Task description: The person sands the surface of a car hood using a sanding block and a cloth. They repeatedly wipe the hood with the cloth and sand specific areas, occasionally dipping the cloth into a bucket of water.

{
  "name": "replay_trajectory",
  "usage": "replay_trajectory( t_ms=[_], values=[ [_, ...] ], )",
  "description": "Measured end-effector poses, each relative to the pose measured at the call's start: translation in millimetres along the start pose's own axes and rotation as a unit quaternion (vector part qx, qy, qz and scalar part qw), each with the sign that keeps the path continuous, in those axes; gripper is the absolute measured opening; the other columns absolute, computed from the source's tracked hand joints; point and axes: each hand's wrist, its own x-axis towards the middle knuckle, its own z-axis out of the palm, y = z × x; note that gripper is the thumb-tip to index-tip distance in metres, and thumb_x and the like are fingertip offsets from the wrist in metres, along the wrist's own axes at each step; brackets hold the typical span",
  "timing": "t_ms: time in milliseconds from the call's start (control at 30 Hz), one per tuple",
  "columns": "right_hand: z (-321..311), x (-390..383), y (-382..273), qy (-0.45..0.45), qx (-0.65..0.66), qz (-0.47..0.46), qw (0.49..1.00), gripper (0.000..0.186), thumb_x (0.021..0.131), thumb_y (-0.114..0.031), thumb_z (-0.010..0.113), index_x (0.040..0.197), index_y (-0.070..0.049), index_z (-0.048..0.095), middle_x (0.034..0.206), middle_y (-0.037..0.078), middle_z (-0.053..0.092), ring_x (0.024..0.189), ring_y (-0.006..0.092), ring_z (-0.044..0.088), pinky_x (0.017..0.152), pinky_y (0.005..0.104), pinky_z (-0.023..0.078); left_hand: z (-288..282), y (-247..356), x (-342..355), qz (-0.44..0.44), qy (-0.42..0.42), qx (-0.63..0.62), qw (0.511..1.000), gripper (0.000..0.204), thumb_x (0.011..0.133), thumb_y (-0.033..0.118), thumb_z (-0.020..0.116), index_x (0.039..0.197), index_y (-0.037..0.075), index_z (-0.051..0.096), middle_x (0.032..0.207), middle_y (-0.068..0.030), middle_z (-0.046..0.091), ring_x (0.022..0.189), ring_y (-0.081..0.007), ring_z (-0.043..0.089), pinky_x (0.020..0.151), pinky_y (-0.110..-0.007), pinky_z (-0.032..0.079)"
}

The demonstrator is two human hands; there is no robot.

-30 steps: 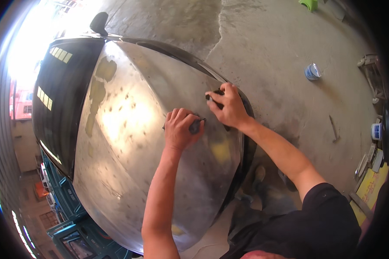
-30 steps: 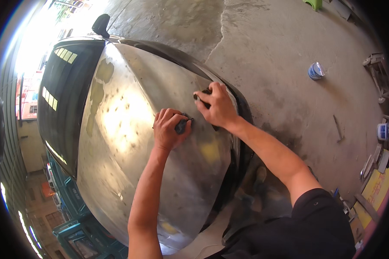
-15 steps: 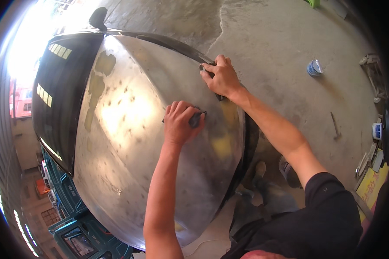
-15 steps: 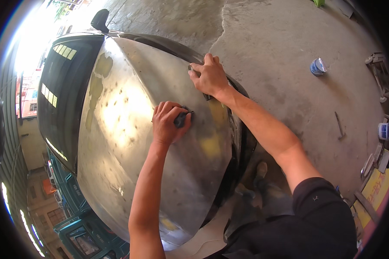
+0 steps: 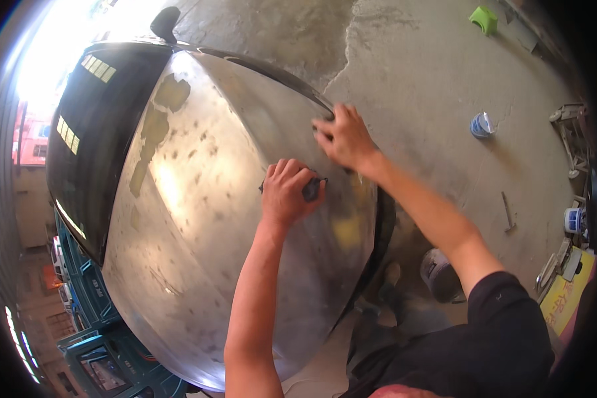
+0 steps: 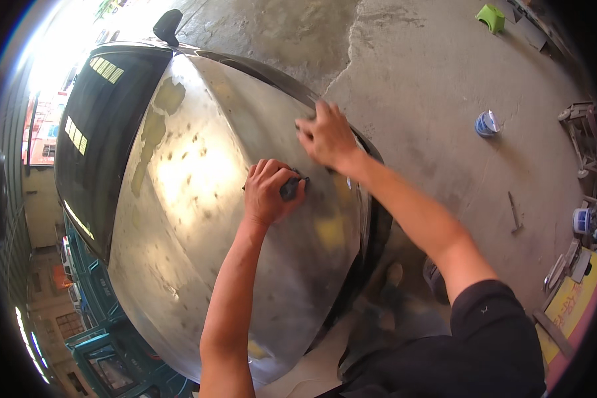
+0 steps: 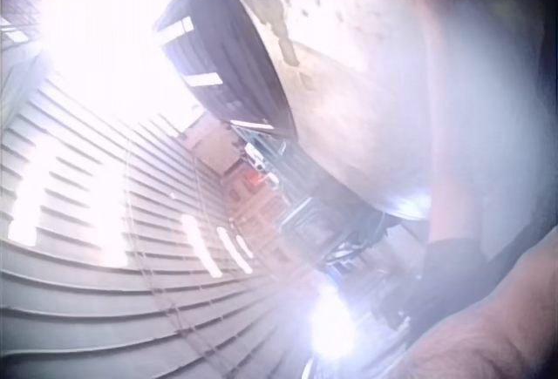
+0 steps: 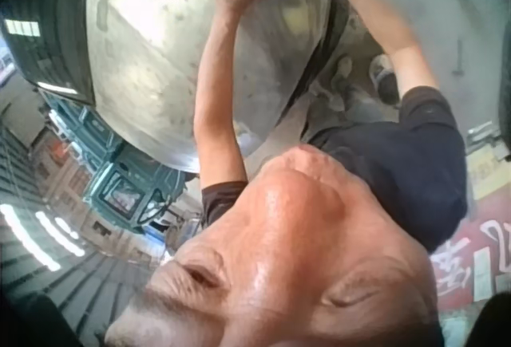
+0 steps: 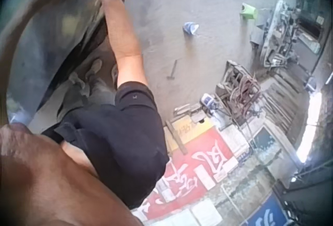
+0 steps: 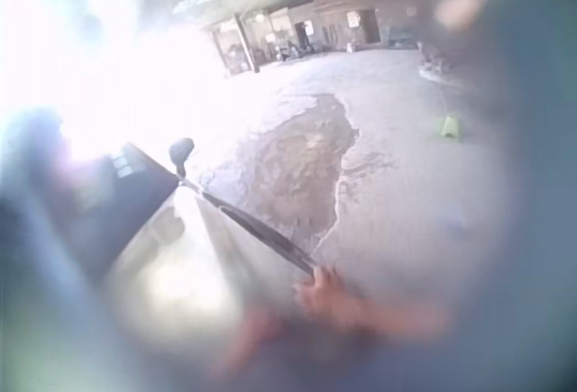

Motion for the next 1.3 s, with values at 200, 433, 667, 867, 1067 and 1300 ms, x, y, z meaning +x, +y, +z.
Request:
replay_trajectory(
  t_ms=[200,433,667,867,1067,1300],
  values=[
    [-1,19,7,0.004,-0.017,0.018,1.0,0.031,0.1,-0.033,0.08,0.125,-0.017,0.089,0.128,0.023,0.065,0.117,0.0466,0.061,0.104,0.0544,0.056,9,0,4,0.014,0.006,-0.011,1.0,0.018,0.082,0.023,0.092,0.092,0.017,0.077,0.105,-0.0021,0.072,0.103,-0.0299,0.069,0.093,-0.045,0.054],
    [-8,65,66,0.043,-0.044,0.068,0.996,0.03,0.101,-0.031,0.075,0.126,-0.02,0.086,0.129,0.022,0.064,0.121,0.0461,0.06,0.105,0.0583,0.055,30,16,35,0.037,0.015,-0.036,0.999,0.018,0.083,0.024,0.091,0.092,0.017,0.077,0.104,-0.0018,0.072,0.102,-0.0296,0.069,0.092,-0.045,0.055],
    [-31,-68,-22,0.023,0.022,-0.034,0.999,0.037,0.095,-0.028,0.083,0.131,-0.019,0.086,0.12,0.021,0.064,0.112,0.0449,0.062,0.1,0.0541,0.056,0,0,4,0.016,0.019,-0.008,1.0,0.019,0.08,0.026,0.091,0.088,0.018,0.075,0.101,-0.0007,0.069,0.101,-0.0289,0.068,0.089,-0.045,0.053],
    [-27,-16,13,0.042,-0.004,0.05,0.998,0.032,0.099,-0.025,0.08,0.129,-0.017,0.086,0.124,0.021,0.063,0.116,0.0456,0.06,0.103,0.056,0.055,17,7,15,0.023,0.018,-0.023,0.999,0.019,0.08,0.023,0.091,0.092,0.018,0.077,0.104,-0.0013,0.072,0.104,-0.03,0.069,0.092,-0.045,0.055],
    [-36,-57,-6,0.02,-0.008,0.022,1.0,0.035,0.099,-0.027,0.081,0.131,-0.017,0.086,0.128,0.021,0.064,0.116,0.0466,0.06,0.103,0.0555,0.054,6,3,8,0.014,0.001,-0.006,1.0,0.019,0.081,0.023,0.092,0.092,0.017,0.078,0.104,-0.0016,0.073,0.103,-0.0303,0.069,0.092,-0.045,0.054],
    [-28,-80,-27,0.037,0.003,0.016,0.999,0.031,0.1,-0.027,0.081,0.129,-0.018,0.087,0.125,0.02,0.065,0.118,0.0464,0.059,0.104,0.0531,0.053,4,-7,0,0.011,0.009,-0.003,1.0,0.019,0.082,0.024,0.092,0.092,0.017,0.077,0.104,-0.0016,0.072,0.103,-0.0299,0.069,0.091,-0.045,0.054]
  ],
)
